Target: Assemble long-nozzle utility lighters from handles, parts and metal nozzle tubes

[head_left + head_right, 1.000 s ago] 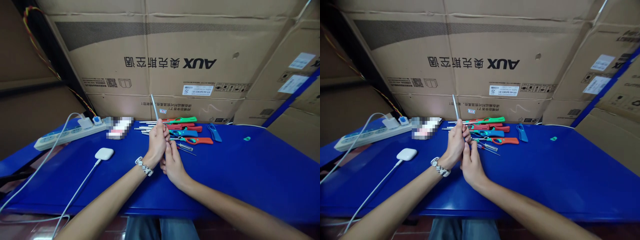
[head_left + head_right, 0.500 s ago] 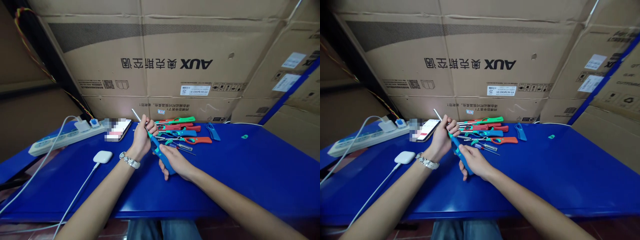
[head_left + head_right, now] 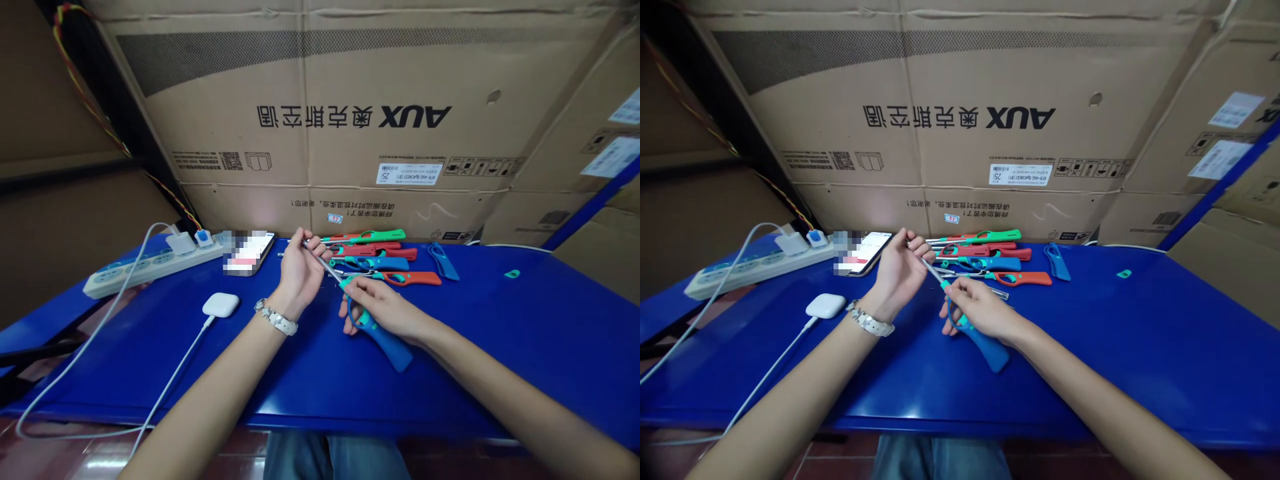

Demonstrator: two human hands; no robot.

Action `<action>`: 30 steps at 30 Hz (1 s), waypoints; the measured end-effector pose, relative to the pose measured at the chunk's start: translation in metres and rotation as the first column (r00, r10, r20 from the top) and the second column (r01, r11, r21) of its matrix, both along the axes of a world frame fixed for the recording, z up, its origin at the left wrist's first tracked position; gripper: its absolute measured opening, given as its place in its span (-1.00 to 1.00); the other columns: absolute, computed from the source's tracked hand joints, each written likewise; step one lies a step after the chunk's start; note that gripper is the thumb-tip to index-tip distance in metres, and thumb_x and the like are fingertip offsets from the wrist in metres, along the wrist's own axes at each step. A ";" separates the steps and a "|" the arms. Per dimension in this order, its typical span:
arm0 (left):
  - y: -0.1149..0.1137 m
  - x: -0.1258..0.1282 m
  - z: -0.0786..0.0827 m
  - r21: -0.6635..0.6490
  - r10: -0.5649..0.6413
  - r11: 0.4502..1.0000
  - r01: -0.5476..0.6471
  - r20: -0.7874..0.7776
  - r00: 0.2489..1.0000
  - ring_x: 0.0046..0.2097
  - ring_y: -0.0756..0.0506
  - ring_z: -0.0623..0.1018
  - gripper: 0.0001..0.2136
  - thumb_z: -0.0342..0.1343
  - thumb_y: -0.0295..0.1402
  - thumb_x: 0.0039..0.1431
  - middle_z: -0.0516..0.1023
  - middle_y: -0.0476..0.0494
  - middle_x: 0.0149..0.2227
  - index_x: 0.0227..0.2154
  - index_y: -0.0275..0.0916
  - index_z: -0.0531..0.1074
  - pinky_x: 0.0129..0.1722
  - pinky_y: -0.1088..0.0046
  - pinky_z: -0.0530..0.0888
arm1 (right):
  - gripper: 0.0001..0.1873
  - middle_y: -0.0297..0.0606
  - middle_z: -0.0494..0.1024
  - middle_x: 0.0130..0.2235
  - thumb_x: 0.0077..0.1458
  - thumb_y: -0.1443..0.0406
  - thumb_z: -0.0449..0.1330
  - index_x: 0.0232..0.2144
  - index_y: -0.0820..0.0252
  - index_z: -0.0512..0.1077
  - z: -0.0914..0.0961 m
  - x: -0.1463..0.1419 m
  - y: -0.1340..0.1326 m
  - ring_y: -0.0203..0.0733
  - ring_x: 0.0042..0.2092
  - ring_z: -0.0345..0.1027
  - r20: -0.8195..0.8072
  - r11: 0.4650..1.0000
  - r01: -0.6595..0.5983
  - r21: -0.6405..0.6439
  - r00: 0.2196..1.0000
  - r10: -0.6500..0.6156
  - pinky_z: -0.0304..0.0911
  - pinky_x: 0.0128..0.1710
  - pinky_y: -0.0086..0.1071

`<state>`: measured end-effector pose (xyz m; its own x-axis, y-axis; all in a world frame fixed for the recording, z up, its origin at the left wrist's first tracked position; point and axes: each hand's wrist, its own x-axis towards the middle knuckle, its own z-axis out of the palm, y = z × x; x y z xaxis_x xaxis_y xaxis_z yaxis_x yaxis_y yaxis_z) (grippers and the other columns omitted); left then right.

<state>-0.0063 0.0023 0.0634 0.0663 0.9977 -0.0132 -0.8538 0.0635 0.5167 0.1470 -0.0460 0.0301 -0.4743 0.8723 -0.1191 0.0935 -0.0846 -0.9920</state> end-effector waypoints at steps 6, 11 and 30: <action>0.004 -0.004 -0.001 -0.193 0.087 0.978 -0.082 0.021 0.996 -0.73 0.11 -0.10 -0.62 -0.18 -0.38 0.36 -0.17 0.18 -0.70 -0.60 -0.18 -0.11 -0.72 0.56 -0.16 | -0.67 -0.25 0.57 -0.48 0.30 0.11 0.08 -0.37 0.25 0.34 -0.002 -0.012 0.001 -0.25 -0.49 0.51 0.029 0.985 -0.106 -0.134 0.993 0.111 0.38 -0.44 -0.41; 0.011 -0.002 -0.009 -0.205 0.174 0.963 -0.175 -0.023 0.985 -0.73 0.13 -0.12 -0.68 -0.20 -0.47 0.28 -0.17 0.20 -0.70 -0.59 -0.19 -0.10 -0.71 0.56 -0.20 | -0.67 -0.34 0.50 -0.53 0.24 0.11 0.14 -0.42 0.25 0.34 -0.011 -0.025 0.004 -0.32 -0.54 0.46 -0.005 0.998 0.021 -0.057 1.000 -0.022 0.28 -0.51 -0.48; 0.022 -0.014 -0.010 -0.115 0.166 0.980 -0.164 0.006 0.986 -0.71 0.10 -0.08 -0.68 -0.21 -0.44 0.32 -0.18 0.18 -0.67 -0.59 -0.19 -0.04 -0.71 0.58 -0.11 | -0.62 -0.43 0.44 -0.56 0.17 -0.01 0.19 -0.24 0.16 0.29 0.002 0.008 0.001 -0.37 -0.66 0.25 0.142 0.935 -0.194 -0.297 0.959 0.244 0.21 -0.68 -0.52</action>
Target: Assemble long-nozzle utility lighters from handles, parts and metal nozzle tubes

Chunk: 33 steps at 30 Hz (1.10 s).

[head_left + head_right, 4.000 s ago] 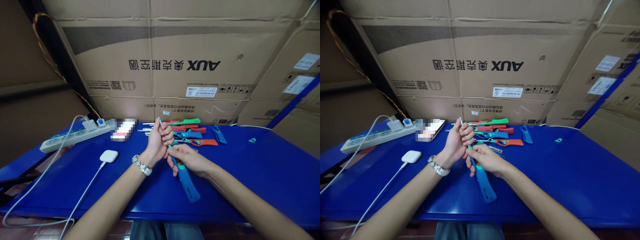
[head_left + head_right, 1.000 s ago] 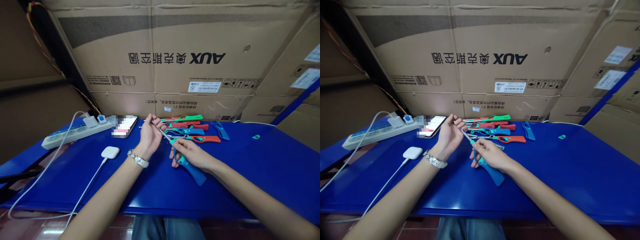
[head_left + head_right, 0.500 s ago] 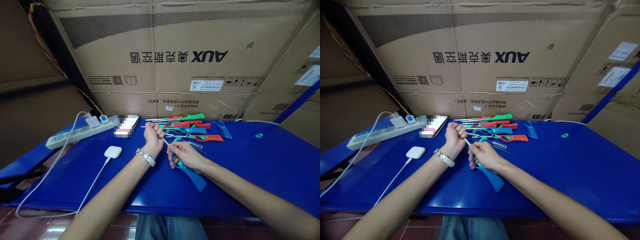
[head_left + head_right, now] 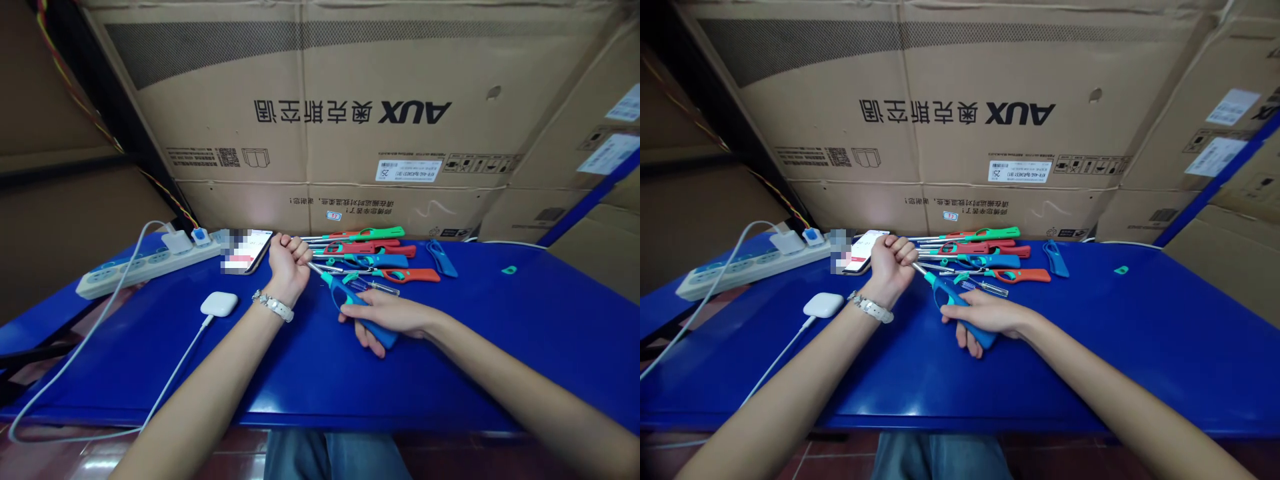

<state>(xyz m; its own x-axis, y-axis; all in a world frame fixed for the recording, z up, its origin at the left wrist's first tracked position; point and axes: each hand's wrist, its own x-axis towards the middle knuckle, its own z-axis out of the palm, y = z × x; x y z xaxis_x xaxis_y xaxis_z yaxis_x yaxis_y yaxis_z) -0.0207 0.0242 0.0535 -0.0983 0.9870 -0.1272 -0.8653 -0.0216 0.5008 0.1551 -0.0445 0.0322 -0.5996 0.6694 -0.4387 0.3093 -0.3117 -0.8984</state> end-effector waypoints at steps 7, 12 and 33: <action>-0.006 -0.011 -0.007 0.683 0.669 0.726 -0.079 -0.674 0.314 -0.02 -0.09 0.49 -0.80 0.05 -0.54 0.17 0.50 -0.16 -0.10 -0.16 -0.20 0.39 0.03 0.33 0.40 | -0.74 -0.35 0.40 -0.50 0.16 0.08 0.21 -0.30 0.15 0.40 0.009 0.032 -0.004 -0.29 -0.52 0.27 0.156 0.789 0.148 0.596 0.943 -0.295 0.22 -0.57 -0.45; -0.038 0.007 -0.009 0.434 0.870 0.433 0.790 -0.431 -0.240 0.28 -0.21 0.29 -0.57 -0.08 -0.60 0.22 0.37 -0.28 0.20 0.14 -0.25 0.31 0.31 0.12 0.11 | -0.70 -0.50 0.22 -0.64 0.17 0.03 0.17 -0.29 0.13 0.33 0.022 0.047 -0.013 -0.37 -0.68 0.04 0.144 0.941 0.219 0.258 0.954 -0.262 0.08 -0.71 -0.49; -0.018 0.009 -0.030 0.329 0.682 0.633 0.700 -0.665 -0.305 -0.26 -0.25 0.43 -0.90 0.11 -0.48 -0.01 0.43 -0.19 -0.47 -0.53 -0.16 0.32 -0.05 0.14 0.30 | -0.68 -0.51 0.24 -0.66 0.24 0.01 0.06 -0.35 0.12 0.24 0.003 0.021 -0.027 -0.36 -0.74 0.14 0.265 0.919 0.133 0.372 0.933 -0.242 0.09 -0.83 -0.50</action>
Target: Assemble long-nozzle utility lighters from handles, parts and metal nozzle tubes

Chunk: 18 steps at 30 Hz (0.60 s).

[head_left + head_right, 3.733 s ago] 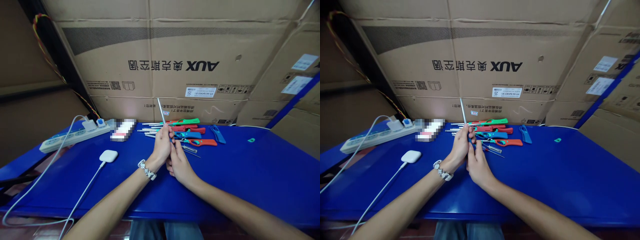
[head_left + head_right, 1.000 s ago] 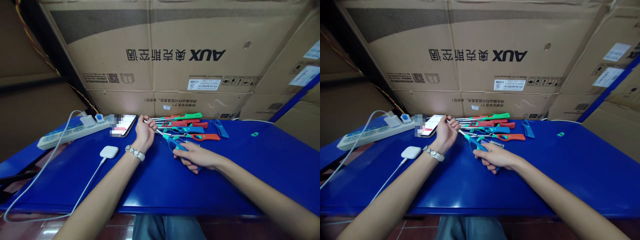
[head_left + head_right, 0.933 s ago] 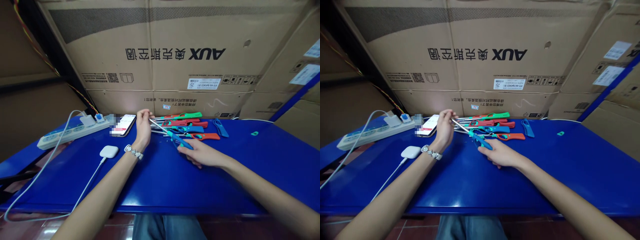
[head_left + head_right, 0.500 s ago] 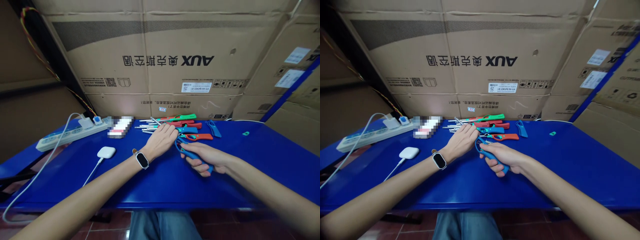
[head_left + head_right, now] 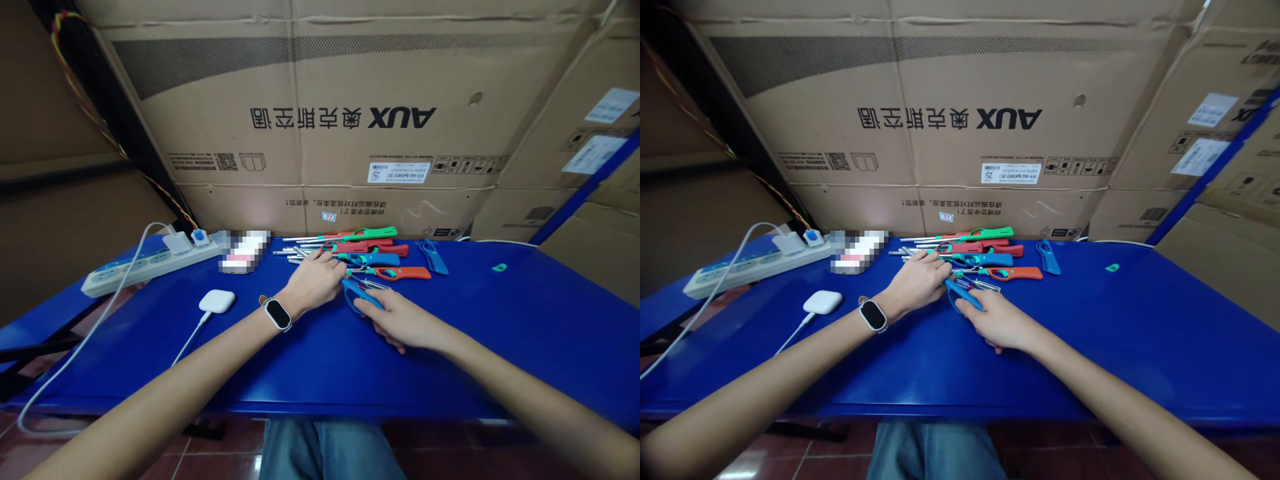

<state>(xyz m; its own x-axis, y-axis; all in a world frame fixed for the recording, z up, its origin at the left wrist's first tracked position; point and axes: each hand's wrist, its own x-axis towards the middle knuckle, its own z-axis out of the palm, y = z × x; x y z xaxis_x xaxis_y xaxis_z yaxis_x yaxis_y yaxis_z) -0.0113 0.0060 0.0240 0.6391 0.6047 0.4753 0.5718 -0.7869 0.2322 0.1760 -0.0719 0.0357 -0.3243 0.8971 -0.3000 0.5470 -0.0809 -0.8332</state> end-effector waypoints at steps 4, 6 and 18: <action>-0.011 -0.006 0.004 0.230 0.093 0.971 -0.058 -0.141 0.986 -0.03 -0.36 0.42 -0.74 0.07 -0.40 0.06 0.48 -0.40 -0.13 -0.15 -0.30 0.42 0.04 0.03 0.28 | -0.63 -0.53 0.23 -0.67 0.27 -0.04 0.00 -0.29 0.13 0.25 -0.005 -0.002 0.003 -0.36 -0.74 0.14 -0.050 1.000 0.002 0.029 0.999 -0.001 0.14 -0.81 -0.52; -0.015 -0.012 0.006 0.307 0.115 0.948 -0.081 -0.095 0.989 0.08 -0.38 0.38 -0.51 0.09 -0.37 0.04 0.41 -0.45 0.04 0.08 -0.36 0.32 0.15 -0.03 0.20 | -0.59 -0.53 0.26 -0.67 0.28 -0.07 -0.04 -0.27 0.14 0.26 -0.009 -0.002 0.005 -0.36 -0.74 0.14 -0.089 1.000 0.006 0.022 0.996 -0.004 0.16 -0.79 -0.51; -0.010 0.002 -0.001 -0.753 0.607 0.581 0.309 0.653 0.452 -0.47 0.00 0.44 -0.58 0.24 0.02 0.04 0.45 -0.10 -0.47 -0.45 -0.33 0.46 -0.52 0.52 0.34 | -0.64 -0.45 0.47 -0.60 0.26 -0.03 -0.01 -0.13 0.10 0.21 -0.020 -0.022 0.016 -0.29 -0.70 0.31 -0.423 0.996 0.067 -0.063 0.902 -0.087 0.22 -0.70 -0.49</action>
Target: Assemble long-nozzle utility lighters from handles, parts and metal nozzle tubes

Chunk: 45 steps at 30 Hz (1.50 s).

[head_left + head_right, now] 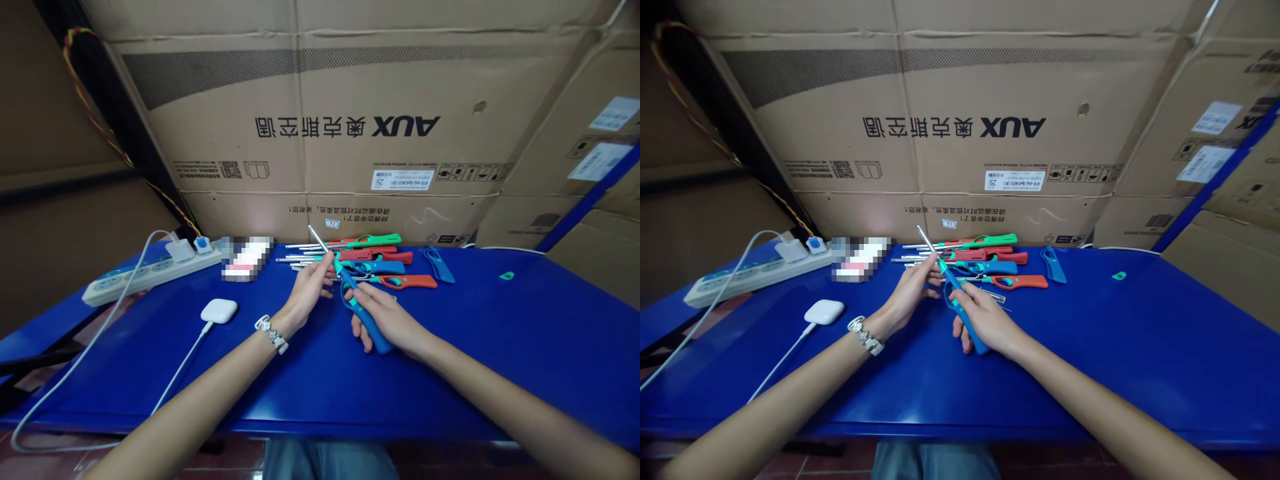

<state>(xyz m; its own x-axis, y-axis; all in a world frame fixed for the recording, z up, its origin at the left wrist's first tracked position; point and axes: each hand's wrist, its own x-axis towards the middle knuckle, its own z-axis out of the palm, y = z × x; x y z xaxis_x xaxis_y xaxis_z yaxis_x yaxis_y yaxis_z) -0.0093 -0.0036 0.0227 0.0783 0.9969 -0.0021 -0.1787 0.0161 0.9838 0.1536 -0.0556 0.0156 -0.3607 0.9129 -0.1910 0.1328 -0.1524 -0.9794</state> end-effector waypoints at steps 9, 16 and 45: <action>0.006 0.017 0.006 -0.007 -0.212 0.975 0.224 0.295 0.932 -0.47 0.05 0.44 -0.64 0.38 -0.09 -0.05 0.50 -0.05 -0.49 -0.44 -0.33 0.50 -0.43 0.54 0.37 | -0.75 -0.50 0.40 -0.64 0.22 0.06 -0.01 -0.30 0.10 0.16 0.002 -0.017 0.022 -0.29 -0.70 0.31 -0.040 0.994 0.060 0.088 0.998 -0.056 0.20 -0.70 -0.50; 0.011 0.006 0.008 -0.051 -0.108 0.989 0.139 0.389 0.915 -0.35 0.01 0.54 -0.70 0.34 -0.18 0.04 0.60 -0.12 -0.33 -0.28 -0.31 0.54 -0.32 0.52 0.43 | -0.55 -0.54 0.36 -0.67 0.17 -0.15 0.01 -0.28 0.08 0.16 -0.011 -0.016 0.010 -0.32 -0.75 0.22 -0.088 0.999 0.018 0.048 0.996 -0.013 0.11 -0.77 -0.53; 0.016 0.025 0.039 -0.246 -0.078 0.890 0.383 0.747 0.661 -0.62 0.04 0.19 -0.66 -0.19 -0.24 0.34 0.08 0.08 -0.64 -0.57 -0.23 0.15 -0.57 0.49 0.30 | -0.61 -0.50 0.27 -0.70 0.15 -0.02 0.13 -0.48 0.15 0.25 -0.010 -0.016 0.021 -0.41 -0.69 0.04 0.014 0.921 0.143 0.363 0.987 -0.159 -0.06 -0.67 -0.50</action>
<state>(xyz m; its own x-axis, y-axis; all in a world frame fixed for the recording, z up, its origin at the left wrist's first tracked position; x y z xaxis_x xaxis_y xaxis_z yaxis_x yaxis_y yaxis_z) 0.0153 0.0127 0.0612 0.4351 0.8806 -0.1879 -0.7469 0.4695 0.4708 0.1374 -0.0344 0.0052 -0.2118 0.9659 0.1486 0.1787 0.1878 -0.9658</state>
